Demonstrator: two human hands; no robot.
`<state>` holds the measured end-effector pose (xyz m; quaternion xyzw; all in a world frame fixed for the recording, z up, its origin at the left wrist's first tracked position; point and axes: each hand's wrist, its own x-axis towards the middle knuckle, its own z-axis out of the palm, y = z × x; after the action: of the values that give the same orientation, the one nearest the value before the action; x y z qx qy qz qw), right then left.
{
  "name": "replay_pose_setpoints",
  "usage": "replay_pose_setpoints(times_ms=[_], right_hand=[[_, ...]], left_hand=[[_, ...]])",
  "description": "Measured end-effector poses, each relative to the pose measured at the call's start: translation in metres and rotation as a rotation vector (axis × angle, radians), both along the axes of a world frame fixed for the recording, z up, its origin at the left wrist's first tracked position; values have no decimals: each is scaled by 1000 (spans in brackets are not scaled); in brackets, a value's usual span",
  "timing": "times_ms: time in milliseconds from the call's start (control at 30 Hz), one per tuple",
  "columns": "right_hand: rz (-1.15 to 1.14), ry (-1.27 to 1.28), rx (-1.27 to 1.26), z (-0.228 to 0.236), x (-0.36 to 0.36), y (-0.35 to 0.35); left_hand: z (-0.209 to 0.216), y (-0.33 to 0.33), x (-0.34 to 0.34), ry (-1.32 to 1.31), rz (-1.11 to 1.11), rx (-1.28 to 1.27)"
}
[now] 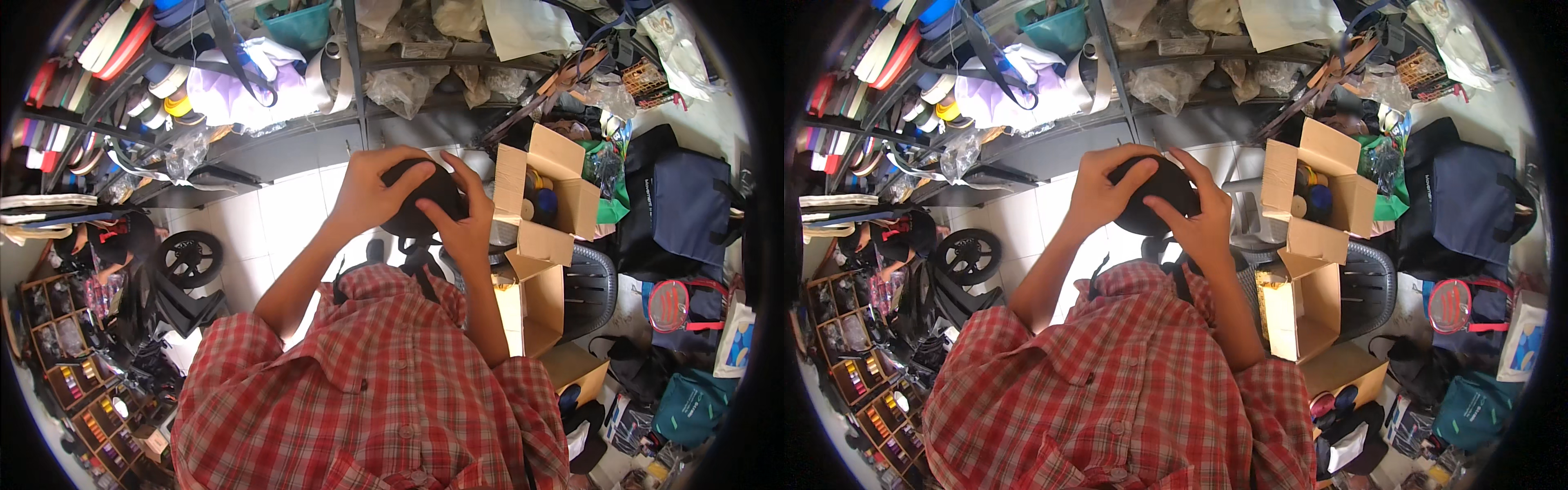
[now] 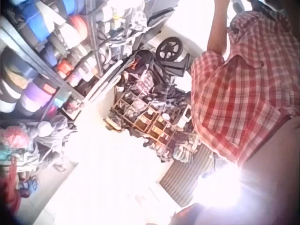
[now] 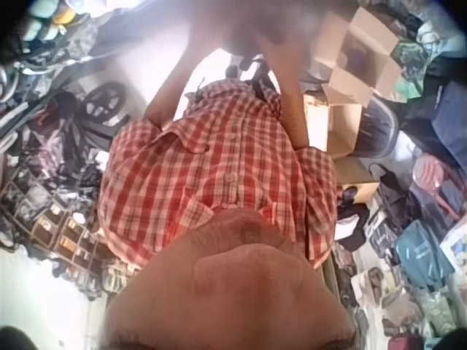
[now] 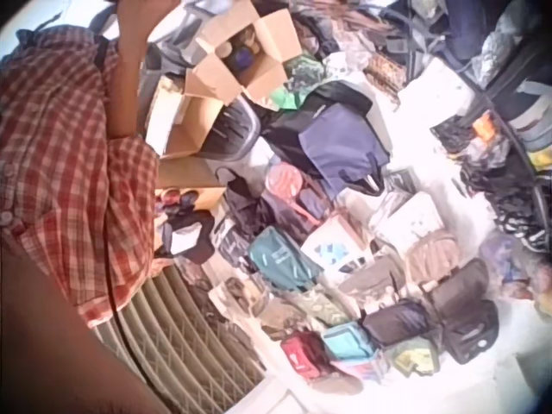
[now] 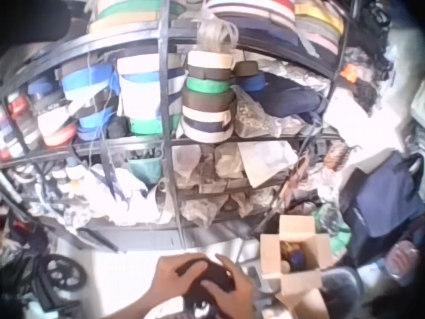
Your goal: The person picks up several ribbon spools of various colors and textures from cardboard boxes on the floor and places them onto shelves in a storage unit.
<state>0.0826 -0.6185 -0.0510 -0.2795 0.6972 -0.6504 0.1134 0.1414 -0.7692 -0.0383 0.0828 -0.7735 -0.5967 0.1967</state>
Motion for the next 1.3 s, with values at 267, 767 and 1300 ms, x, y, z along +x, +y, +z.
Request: replay_pose_setpoints(times_ms=[267, 767, 1300], right_hand=[[-130, 125, 55, 0, -42, 14], [-186, 157, -181, -7, -139, 52], [-427, 29, -265, -28, -178, 120]], left_hand=[[-10, 48, -47, 36, 507, 401], [10, 105, -152, 42, 464, 238], [-16, 169, -231, 47, 351, 309]])
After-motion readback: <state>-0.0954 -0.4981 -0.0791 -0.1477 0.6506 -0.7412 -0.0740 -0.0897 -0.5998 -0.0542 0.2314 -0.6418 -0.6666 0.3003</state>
